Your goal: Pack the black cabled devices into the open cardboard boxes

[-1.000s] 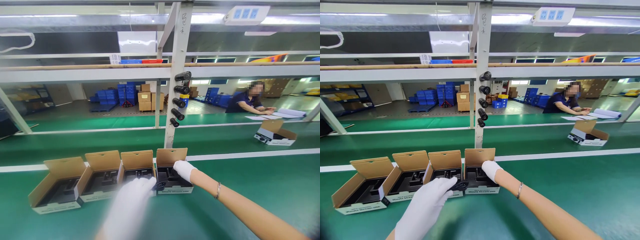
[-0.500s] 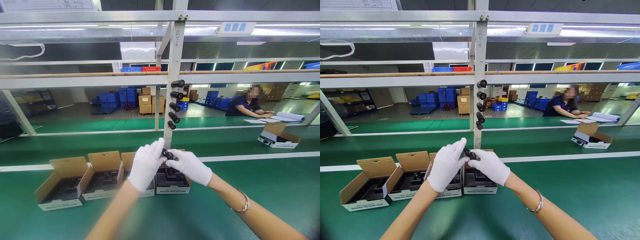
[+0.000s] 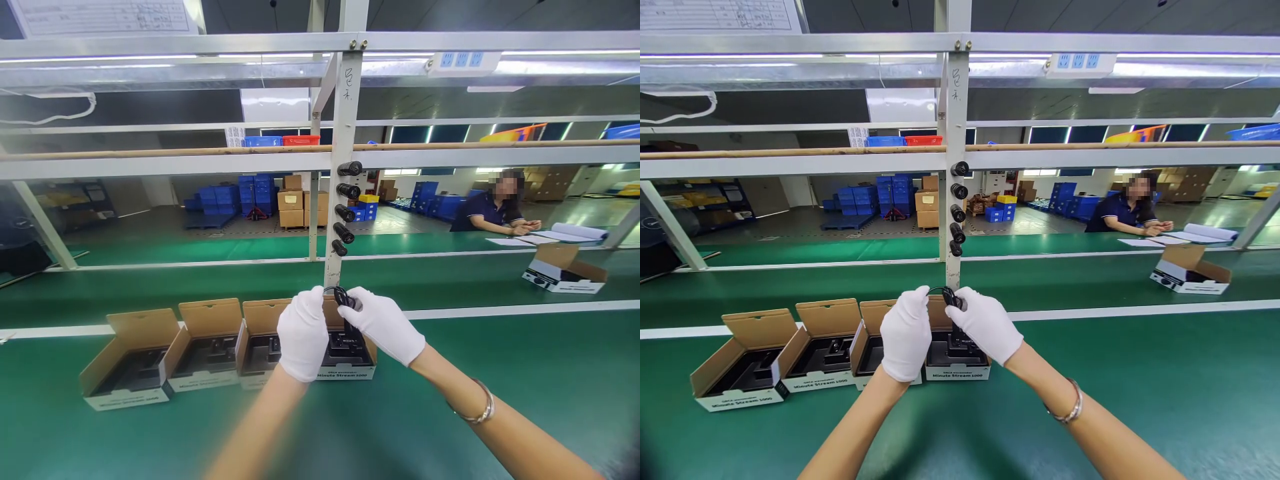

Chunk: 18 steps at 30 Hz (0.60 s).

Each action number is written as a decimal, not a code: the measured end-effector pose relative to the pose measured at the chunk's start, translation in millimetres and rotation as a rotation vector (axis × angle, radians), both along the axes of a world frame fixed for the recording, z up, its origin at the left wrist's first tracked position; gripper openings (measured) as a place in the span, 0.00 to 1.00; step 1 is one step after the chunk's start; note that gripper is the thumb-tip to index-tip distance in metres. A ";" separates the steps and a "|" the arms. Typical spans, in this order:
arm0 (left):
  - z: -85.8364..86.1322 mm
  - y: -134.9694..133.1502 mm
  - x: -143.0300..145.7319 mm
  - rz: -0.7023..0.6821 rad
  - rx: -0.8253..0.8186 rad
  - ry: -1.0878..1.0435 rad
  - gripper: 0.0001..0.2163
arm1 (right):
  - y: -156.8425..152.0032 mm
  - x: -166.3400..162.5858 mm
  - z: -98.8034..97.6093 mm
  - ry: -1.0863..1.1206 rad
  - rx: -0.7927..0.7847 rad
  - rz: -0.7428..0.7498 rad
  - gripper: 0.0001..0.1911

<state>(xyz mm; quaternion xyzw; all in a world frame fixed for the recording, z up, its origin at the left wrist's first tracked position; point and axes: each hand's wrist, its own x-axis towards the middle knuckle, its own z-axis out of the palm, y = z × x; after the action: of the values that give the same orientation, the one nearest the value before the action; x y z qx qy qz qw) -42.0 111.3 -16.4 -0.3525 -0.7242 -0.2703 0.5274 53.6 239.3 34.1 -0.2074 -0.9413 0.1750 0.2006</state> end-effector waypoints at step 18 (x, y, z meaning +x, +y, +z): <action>13.8 15.0 7.3 -0.752 -0.347 -1.016 0.41 | 13.2 3.2 -1.1 0.115 -0.349 0.230 0.12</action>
<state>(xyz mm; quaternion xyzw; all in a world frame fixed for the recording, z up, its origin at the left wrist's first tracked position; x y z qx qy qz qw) -34.7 126.3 -2.7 -0.4902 -0.7436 -0.4483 -0.0755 56.8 252.6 33.0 -0.1199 -0.9011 0.3689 0.1938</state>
